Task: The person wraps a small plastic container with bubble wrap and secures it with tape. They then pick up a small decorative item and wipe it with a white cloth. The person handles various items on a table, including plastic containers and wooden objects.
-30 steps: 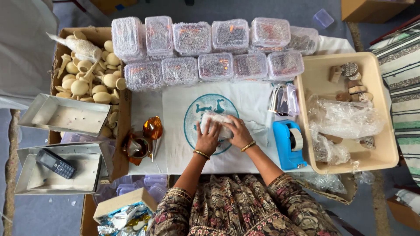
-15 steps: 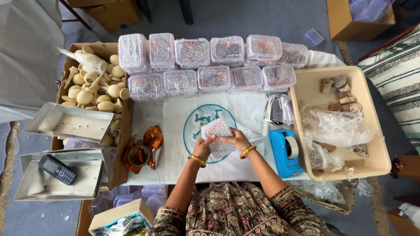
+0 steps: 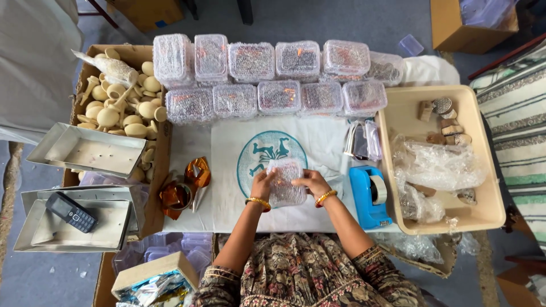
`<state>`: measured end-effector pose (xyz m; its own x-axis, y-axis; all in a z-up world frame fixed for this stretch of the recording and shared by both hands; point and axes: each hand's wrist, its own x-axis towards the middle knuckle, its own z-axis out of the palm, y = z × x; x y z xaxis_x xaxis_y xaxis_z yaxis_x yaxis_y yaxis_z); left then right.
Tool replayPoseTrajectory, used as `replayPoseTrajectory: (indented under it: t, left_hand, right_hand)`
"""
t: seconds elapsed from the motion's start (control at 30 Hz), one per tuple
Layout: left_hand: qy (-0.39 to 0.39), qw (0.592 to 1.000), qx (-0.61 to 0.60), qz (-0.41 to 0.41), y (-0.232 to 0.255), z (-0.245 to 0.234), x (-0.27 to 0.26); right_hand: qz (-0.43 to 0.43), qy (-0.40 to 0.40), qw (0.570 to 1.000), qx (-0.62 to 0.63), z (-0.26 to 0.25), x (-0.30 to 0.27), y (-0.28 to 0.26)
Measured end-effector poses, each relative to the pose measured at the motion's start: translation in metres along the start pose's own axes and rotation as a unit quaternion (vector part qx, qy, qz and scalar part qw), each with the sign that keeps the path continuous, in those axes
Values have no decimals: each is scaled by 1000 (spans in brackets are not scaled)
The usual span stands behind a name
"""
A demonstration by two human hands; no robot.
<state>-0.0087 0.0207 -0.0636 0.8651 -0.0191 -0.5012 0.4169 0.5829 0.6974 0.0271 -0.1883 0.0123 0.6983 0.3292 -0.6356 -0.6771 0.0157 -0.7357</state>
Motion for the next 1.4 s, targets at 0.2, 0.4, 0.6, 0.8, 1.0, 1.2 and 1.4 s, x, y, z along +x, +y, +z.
replayPoseTrajectory:
  t: [0.2,0.4,0.6,0.8,1.0,1.2,1.4]
  left_hand:
    - [38,992,108,48,23,26,-10]
    - [-63,994,87,-3,27,4,-15]
    - [41,999,16,-19,63,30,-60]
    - [90,876,456,130,-19,-46,-39]
    - [10,613,790,-3,28,-11,-91]
    - [-25,597,801,-39,43,-4,-96]
    - [-27,583,810,-64,46,-2,-95]
  right_hand:
    - [12,25,999,-22,-1,3,7]
    - [27,33,997,58,-8,4,14]
    - [34,38,991,126,-9,8,27]
    - [-2,105,962,254,-67,38,32]
    - [-126,184,935,275,-169,41,-44]
    - [-262,303,873,280,-233,35,-178]
    - [-263,396,845,244,-261,70,-247]
